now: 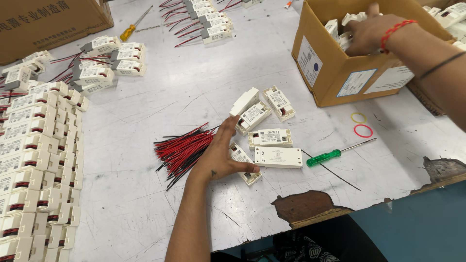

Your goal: The person assembles small white electrical components by inserting red and black wires into terminals and tightening them with a green screwdriver. They handle multiple units, stacking completed ones and retrieving new ones from a cardboard box.

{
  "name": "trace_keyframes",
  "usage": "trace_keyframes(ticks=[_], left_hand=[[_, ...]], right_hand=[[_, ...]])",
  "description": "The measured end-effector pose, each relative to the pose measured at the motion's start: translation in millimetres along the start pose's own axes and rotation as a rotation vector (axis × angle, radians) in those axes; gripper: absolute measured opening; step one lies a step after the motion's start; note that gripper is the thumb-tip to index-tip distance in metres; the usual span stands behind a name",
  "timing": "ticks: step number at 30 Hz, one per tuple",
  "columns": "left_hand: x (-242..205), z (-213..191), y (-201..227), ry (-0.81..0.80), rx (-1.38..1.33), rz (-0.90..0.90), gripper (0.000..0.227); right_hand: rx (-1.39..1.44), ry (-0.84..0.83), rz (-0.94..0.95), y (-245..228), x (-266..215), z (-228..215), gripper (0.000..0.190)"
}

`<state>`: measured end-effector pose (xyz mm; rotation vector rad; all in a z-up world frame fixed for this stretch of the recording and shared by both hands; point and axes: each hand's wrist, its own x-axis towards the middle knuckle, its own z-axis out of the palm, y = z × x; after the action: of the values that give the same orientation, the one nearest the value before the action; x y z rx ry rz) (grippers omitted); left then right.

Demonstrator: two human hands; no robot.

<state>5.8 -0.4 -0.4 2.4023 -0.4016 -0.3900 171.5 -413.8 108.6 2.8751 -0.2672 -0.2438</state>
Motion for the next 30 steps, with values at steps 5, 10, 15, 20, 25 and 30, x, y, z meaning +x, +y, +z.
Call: trace_keyframes(ticks=[5,10,15,20,25,30], left_hand=[[1.3,2.2,-1.8,-0.009,-0.014,-0.014,0.163],[-0.8,-0.4,-0.5,-0.007,0.003,0.017,0.161],[-2.5,-1.0,1.7,-0.003,0.006,0.017,0.161],[-1.0,0.2,4.4,-0.029,0.016,-0.05,0.163],[-1.3,0.6,1.3,-0.007,0.004,-0.009,0.162],[-1.8,1.8,0.1,0.002,-0.011,0.01,0.161]], right_hand=[[0.06,-0.092,0.081,5.1,6.5,4.8,0.088],[0.267,-0.052,-0.025,35.8,25.1,16.1,0.104],[0.395,-0.074,0.012,53.0,31.7,35.6,0.097],[0.343,0.162,-0.156,49.2,16.5,39.0,0.086],[0.436,0.054,-0.034,39.0,3.9,29.0,0.085],[0.544,-0.08,-0.023,35.4,3.0,18.5,0.084]])
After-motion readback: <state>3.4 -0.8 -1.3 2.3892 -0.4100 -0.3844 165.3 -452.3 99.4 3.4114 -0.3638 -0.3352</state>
